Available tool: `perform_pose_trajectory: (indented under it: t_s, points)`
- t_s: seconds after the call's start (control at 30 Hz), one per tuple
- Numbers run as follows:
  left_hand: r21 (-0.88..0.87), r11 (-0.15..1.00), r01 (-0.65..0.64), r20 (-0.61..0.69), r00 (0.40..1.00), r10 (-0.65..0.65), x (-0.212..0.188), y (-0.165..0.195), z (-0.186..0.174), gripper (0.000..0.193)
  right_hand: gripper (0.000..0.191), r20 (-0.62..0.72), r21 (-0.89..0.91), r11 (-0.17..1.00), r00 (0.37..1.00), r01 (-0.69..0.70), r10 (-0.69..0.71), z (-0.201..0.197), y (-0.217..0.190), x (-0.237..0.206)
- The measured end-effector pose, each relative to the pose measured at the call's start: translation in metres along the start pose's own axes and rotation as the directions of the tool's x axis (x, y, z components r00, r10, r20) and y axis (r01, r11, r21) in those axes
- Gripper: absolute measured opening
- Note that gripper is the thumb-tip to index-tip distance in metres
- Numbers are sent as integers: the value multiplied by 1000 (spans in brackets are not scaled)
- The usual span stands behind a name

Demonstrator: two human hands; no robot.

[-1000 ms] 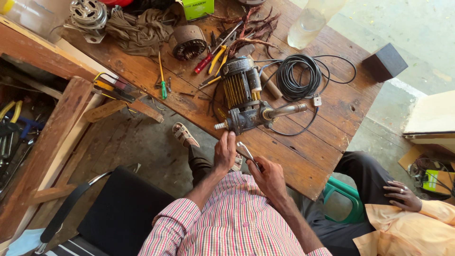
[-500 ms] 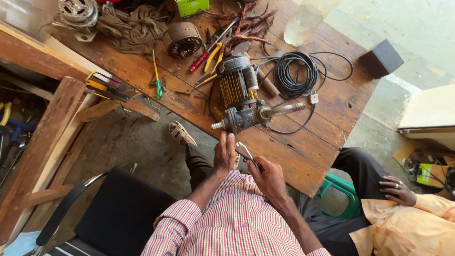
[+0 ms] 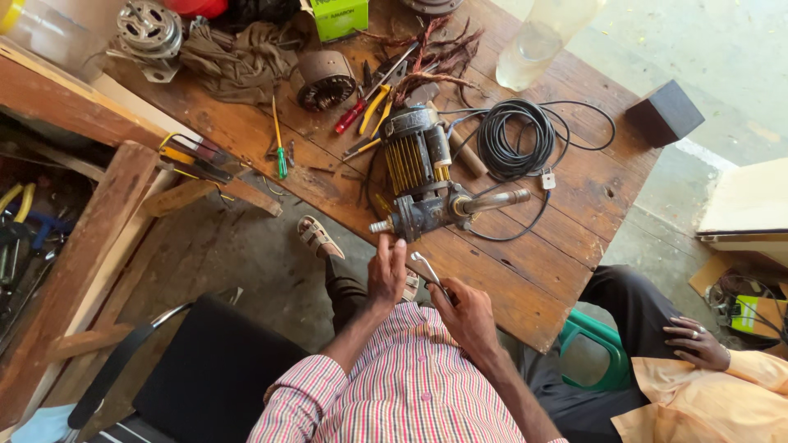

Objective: The person sits at a wooden workbench and uses a spanner to loosen and unscrew fittings on an electric water pump mounted to a motor. They turn the pump, remove a small cap-like part by hand, work on the pump inlet, and continue loosening bolts on the assembly.

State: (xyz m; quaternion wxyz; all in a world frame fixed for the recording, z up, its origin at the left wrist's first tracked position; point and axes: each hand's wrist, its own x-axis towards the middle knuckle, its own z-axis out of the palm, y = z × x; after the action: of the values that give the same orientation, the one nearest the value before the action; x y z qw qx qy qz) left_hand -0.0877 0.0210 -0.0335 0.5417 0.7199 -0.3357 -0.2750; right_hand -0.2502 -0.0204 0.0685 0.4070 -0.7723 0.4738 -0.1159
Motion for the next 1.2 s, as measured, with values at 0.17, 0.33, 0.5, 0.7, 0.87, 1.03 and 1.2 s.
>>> perform_pose_trajectory:
  t_s: [0.17, 0.33, 0.5, 0.7, 0.87, 1.03, 1.2]
  points:
    - [-20, 987, 160, -17, 987, -160, -1, -13, 10, 36, 25, 13, -12, 1000, 1000, -6, 6, 0, -3, 2]
    - [49, 998, 34, 28, 999, -35, -3, -23, 13, 37, 23, 8, 18, 1000, 1000, -12, 12, -2, -6, 2]
    - [6, 978, 209, -6, 978, -209, -3, -18, 10, 54, 23, -45, 39, 999, 999, 9, -7, -4, -2, 0]
    - [-106, 968, 227, 33, 974, -225, -1, -24, 13, 46, 23, -8, 27, 1000, 1000, 14, -13, -5, 7, 2]
    - [-359, 891, 278, -129, 931, -342, -5, -27, -3, 36, 23, -12, 20, 999, 1000, -29, 29, -8, 8, 1]
    - [-850, 464, 251, -75, 814, -577, 31, -12, -64, 28, 22, -66, 50, 997, 996, -50, 53, -15, 7, 1]
    - [-364, 902, 233, 104, 972, -210, 100, 6, -73, 26, 23, -57, 35, 997, 995, -75, 77, -20, 3, 2]
